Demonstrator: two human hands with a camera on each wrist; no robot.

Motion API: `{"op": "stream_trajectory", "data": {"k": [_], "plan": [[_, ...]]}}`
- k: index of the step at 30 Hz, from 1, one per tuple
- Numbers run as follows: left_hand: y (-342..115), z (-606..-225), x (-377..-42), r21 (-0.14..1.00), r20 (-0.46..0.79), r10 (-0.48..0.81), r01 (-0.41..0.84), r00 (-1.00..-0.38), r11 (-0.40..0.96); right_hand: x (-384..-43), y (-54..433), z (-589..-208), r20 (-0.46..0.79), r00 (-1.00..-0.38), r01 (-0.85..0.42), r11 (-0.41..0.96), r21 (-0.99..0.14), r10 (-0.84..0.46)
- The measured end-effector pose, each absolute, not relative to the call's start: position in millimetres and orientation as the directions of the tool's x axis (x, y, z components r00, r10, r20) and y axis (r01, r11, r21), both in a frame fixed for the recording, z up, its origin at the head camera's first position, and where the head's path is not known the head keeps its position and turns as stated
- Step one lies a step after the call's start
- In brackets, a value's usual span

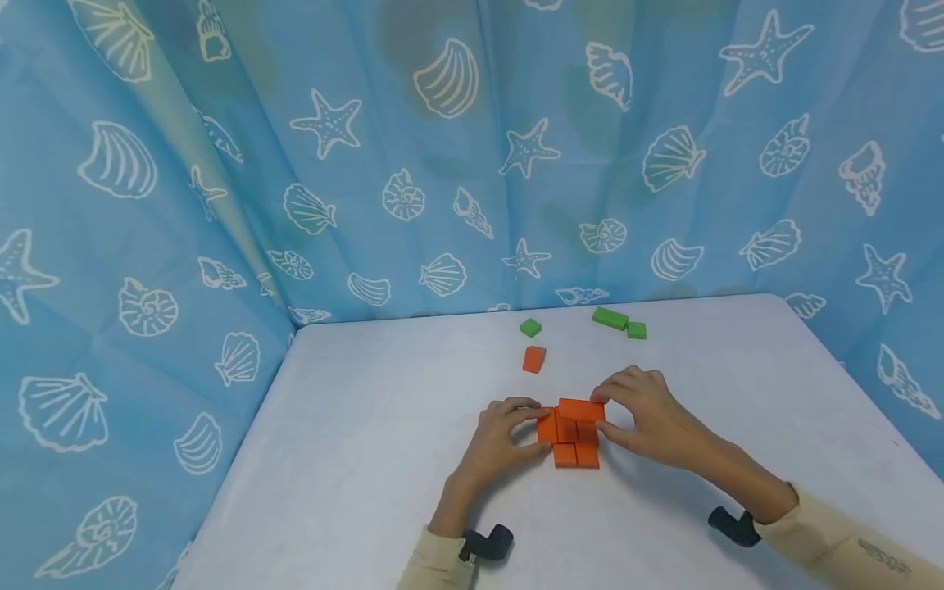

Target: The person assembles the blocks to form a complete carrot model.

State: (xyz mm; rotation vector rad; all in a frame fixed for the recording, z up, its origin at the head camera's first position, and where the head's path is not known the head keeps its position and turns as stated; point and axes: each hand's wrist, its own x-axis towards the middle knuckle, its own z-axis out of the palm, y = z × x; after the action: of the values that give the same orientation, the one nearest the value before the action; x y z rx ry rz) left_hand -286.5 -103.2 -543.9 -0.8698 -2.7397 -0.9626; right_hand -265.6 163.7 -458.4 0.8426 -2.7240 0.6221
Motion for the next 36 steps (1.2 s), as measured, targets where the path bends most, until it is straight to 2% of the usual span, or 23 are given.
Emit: {"op": "stream_trajectory", "data": {"k": [15, 25, 36], "plan": [[-101.4, -541.8, -286.6, 0.551, 0.285, 0.469, 0.543, -0.836, 0.633, -231.9, 161.3, -475.2, 0.265, -0.804, -0.594, 0.745, -0.305, -0.532], [-102.2, -541.4, -287.2, 0.549, 0.297, 0.469, 0.55, -0.832, 0.629, -225.8, 160.1, -485.1, 0.26, -0.775, -0.631, 0.716, -0.298, -0.575], [-100.9, -541.4, -285.1, 0.558, 0.283, 0.47, 0.542, -0.836, 0.629, -222.1, 160.2, -493.3, 0.229, -0.773, -0.634, 0.724, -0.272, -0.591]]}}
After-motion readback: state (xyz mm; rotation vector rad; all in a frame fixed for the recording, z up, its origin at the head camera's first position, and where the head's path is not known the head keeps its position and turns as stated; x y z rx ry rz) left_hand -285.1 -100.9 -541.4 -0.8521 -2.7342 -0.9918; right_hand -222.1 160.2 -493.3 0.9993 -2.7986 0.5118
